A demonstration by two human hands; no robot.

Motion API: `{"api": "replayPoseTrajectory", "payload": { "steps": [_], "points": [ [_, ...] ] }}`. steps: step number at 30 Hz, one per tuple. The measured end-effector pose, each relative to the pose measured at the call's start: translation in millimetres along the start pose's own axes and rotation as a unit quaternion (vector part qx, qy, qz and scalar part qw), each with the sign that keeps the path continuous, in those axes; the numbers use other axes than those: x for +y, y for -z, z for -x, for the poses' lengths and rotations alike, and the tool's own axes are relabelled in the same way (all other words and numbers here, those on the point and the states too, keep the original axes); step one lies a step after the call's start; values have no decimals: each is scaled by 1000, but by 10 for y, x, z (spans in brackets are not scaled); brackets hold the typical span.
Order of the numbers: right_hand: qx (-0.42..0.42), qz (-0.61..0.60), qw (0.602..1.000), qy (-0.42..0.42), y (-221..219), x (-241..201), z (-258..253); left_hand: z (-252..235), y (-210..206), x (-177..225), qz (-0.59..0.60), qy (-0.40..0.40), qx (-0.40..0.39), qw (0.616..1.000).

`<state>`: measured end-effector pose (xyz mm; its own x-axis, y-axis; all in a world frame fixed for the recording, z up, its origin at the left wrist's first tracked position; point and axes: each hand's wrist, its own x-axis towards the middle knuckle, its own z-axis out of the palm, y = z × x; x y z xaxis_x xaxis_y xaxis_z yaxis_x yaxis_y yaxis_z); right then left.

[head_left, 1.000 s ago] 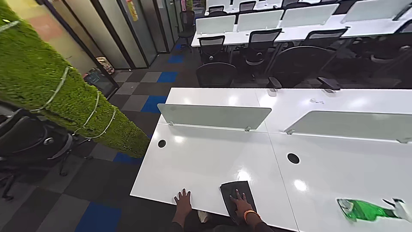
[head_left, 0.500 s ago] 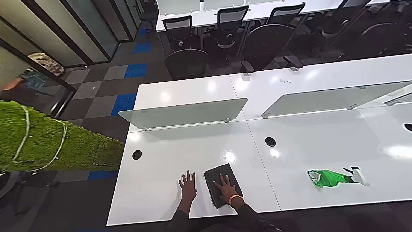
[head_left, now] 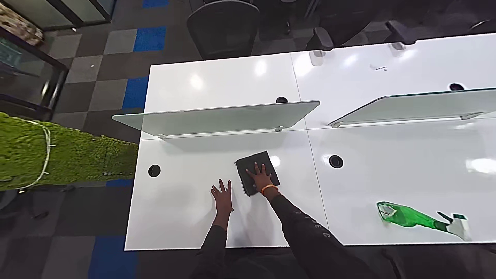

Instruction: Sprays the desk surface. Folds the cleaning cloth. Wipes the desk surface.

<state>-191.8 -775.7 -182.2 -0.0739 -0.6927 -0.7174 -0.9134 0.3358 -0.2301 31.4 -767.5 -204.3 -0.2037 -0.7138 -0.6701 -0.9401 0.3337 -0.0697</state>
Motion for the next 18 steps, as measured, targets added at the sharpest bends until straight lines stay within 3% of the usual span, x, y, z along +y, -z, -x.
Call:
{"api": "replayPoseTrajectory", "payload": {
  "steps": [5,11,18],
  "points": [
    [20,13,1000,-15,593,-187,-623,-64,-8,20,-10,3,-5,1000],
    [36,41,998,33,995,-288,-1063,-104,-34,32,-10,11,-12,1000],
    [61,36,996,52,1248,52,-1242,-110,6,49,-31,26,-27,999]
  ]
}}
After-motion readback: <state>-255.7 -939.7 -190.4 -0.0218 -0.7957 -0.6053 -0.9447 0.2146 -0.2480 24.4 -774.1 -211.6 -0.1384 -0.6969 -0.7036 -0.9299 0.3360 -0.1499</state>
